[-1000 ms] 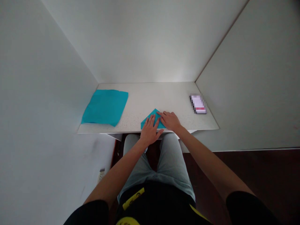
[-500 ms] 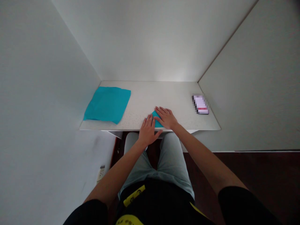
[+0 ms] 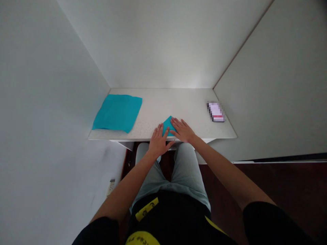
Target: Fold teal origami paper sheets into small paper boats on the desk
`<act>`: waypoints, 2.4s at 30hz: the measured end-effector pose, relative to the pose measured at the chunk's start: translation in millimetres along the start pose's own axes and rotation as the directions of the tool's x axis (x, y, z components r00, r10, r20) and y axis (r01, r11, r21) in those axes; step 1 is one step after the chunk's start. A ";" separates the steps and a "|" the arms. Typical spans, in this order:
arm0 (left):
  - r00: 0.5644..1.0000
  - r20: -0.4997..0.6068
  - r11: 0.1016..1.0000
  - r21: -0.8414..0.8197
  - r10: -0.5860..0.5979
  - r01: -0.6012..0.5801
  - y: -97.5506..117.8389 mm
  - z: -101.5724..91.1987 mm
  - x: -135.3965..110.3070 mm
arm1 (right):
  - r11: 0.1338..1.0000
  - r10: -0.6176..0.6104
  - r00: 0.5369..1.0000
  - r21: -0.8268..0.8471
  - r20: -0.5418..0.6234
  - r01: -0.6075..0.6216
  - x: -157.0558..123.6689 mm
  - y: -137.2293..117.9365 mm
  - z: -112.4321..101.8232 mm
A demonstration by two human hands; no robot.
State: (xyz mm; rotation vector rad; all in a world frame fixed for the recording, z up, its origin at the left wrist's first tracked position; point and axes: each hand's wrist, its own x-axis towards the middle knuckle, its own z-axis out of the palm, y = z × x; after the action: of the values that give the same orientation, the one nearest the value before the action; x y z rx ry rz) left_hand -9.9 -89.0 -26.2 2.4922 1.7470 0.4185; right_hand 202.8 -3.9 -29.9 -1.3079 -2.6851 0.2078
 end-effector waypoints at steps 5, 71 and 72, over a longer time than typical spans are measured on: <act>1.000 -0.017 1.000 -0.017 -0.007 0.007 0.3 -0.9 1.1 | 1.000 -0.010 0.999 0.001 -0.031 0.010 -61.2 10.7 -4.9; 0.996 0.031 0.993 -0.082 0.088 -0.085 -40.8 -17.8 -15.5 | 0.984 0.177 0.963 0.043 -0.204 -0.172 -95.6 1.5 -9.0; 0.995 0.031 0.992 -0.091 0.092 -0.089 -42.7 -18.7 -16.4 | 0.983 0.184 0.962 0.052 -0.203 -0.178 -96.1 1.0 -10.3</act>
State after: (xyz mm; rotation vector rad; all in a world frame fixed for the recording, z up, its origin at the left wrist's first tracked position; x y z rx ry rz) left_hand -58.9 -91.1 -20.1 2.5075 1.5705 0.4451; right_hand 264.1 -78.5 -26.9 -1.4772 -2.3818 0.1274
